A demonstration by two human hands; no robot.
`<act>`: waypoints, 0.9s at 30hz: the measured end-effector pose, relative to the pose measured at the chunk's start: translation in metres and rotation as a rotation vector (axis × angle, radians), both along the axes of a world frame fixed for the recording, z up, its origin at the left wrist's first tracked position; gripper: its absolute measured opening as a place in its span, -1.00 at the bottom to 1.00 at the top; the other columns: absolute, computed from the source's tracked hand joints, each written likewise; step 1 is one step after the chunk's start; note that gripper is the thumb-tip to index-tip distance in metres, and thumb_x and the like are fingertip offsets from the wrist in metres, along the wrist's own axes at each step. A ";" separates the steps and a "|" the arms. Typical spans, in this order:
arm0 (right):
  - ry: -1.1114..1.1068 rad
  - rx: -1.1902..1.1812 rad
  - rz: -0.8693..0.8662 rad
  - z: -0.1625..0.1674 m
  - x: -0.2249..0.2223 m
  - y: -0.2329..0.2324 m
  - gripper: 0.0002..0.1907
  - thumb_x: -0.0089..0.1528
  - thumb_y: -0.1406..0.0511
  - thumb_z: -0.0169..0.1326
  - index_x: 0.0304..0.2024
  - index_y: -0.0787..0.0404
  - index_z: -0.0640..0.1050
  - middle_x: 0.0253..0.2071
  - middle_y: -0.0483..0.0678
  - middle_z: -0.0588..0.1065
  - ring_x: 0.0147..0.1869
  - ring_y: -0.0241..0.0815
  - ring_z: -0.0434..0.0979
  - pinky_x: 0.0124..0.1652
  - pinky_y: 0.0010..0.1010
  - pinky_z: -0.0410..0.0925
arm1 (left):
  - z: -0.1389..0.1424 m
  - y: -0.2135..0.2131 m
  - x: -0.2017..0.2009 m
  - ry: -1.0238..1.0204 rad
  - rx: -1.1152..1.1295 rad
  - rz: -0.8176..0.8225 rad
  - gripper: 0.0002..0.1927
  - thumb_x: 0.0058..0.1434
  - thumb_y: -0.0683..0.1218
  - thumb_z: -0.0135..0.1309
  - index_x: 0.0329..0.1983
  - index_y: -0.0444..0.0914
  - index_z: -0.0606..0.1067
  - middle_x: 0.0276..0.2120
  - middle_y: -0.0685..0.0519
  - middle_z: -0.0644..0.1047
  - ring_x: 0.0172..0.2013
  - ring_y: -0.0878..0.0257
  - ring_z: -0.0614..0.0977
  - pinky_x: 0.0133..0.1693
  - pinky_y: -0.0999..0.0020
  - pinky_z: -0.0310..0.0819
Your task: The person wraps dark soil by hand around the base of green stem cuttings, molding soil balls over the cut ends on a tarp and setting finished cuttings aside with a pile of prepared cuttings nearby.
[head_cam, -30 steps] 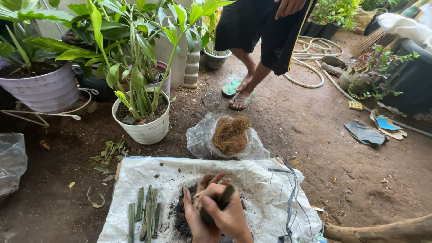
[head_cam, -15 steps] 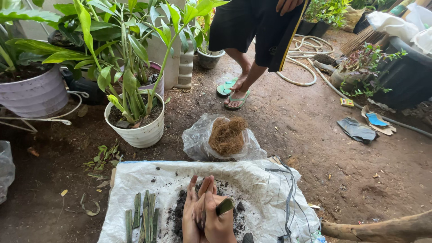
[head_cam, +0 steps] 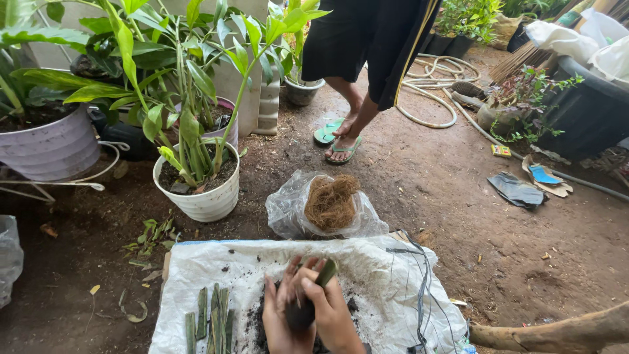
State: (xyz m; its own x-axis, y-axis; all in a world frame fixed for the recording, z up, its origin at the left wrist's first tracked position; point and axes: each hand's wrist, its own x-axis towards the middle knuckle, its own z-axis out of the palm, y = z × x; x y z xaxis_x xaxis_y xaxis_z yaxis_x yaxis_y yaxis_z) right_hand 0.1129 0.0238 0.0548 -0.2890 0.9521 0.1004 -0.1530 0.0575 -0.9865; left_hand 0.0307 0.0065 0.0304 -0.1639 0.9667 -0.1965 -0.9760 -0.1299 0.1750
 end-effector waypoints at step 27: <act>0.145 0.351 0.241 0.011 0.010 -0.026 -0.59 0.36 0.24 -0.10 -0.48 0.36 0.55 -0.42 0.01 0.55 -0.06 -0.05 0.56 0.19 -0.19 0.31 | -0.027 -0.017 0.015 0.135 0.056 -0.054 -0.37 0.38 0.09 -0.39 0.32 -0.45 0.24 0.23 -0.32 0.40 0.30 -0.24 0.39 0.26 -0.09 0.29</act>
State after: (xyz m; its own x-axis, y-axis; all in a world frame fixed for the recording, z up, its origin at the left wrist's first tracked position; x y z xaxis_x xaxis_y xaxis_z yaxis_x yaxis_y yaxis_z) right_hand 0.1231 -0.0019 0.0658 -0.4577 0.7602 0.4612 -0.3383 0.3308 -0.8810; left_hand 0.0462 -0.0103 0.0035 -0.1324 0.9837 -0.1220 -0.9500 -0.0908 0.2987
